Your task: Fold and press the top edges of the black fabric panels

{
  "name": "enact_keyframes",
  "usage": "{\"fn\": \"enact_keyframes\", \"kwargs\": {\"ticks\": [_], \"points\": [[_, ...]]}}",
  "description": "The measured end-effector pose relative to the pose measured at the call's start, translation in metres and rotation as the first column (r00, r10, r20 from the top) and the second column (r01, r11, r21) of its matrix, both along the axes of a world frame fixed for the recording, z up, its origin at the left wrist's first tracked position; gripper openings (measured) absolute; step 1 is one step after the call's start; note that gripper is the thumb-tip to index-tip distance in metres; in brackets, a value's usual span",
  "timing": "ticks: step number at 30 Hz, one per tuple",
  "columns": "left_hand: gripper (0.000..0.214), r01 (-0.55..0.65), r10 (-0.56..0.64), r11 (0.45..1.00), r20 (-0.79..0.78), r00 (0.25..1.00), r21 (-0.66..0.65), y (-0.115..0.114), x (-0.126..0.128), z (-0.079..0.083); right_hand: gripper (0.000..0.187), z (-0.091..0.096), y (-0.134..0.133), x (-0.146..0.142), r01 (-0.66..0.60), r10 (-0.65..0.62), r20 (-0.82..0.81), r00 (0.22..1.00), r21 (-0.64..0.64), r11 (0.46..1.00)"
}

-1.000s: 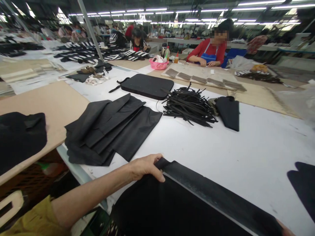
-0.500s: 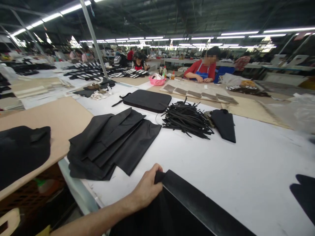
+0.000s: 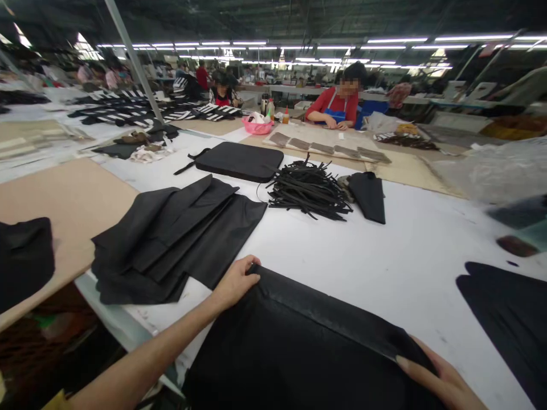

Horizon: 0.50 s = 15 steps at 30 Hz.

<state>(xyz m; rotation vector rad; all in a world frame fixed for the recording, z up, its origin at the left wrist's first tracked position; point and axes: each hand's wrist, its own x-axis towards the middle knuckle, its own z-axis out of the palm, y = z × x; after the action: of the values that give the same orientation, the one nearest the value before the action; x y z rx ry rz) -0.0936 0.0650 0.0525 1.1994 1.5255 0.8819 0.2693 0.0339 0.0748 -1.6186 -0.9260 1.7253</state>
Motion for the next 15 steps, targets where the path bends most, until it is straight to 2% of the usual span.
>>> {"fn": "enact_keyframes", "kwargs": {"ticks": [4, 5, 7, 9, 11, 13, 15], "points": [[0.035, -0.094, 0.154, 0.972, -0.279, 0.948, 0.217, -0.004, -0.012, 0.008, 0.055, 0.005, 0.0, -0.011, -0.009, 0.009, 0.015, 1.0, 0.002, 1.0], [0.034, -0.073, 0.166, 0.961, -0.348, 0.923, 0.266, -0.009, -0.012, 0.011, 0.054, 0.006, 0.0, -0.013, -0.017, 0.017, 0.026, 1.0, 0.018, 1.0], [0.03, 0.082, 0.108, 0.943, -0.529, 0.841, 0.322, -0.024, -0.008, 0.014, 0.053, 0.007, -0.001, -0.014, -0.024, 0.022, 0.05, 0.999, 0.042, 0.999], [0.03, 0.309, -0.015, 0.909, -0.718, 0.696, 0.28, -0.042, -0.001, 0.013, 0.053, 0.005, -0.002, -0.015, -0.03, 0.025, 0.078, 0.997, 0.056, 0.998], [0.034, 0.476, -0.123, 0.86, -0.832, 0.541, 0.182, -0.058, 0.008, 0.007, 0.055, 0.001, -0.001, -0.013, -0.041, 0.034, 0.097, 0.995, 0.064, 0.997], [0.043, 0.554, -0.171, 0.827, -0.896, 0.41, 0.096, -0.067, 0.015, 0.0, 0.059, -0.004, 0.001, -0.009, -0.061, 0.056, 0.086, 0.995, 0.059, 0.996], [0.052, 0.582, -0.185, 0.812, -0.933, 0.31, 0.032, -0.069, 0.019, -0.007, 0.061, -0.01, 0.004, -0.001, -0.101, 0.098, 0.068, 0.993, 0.046, 0.994]]}}
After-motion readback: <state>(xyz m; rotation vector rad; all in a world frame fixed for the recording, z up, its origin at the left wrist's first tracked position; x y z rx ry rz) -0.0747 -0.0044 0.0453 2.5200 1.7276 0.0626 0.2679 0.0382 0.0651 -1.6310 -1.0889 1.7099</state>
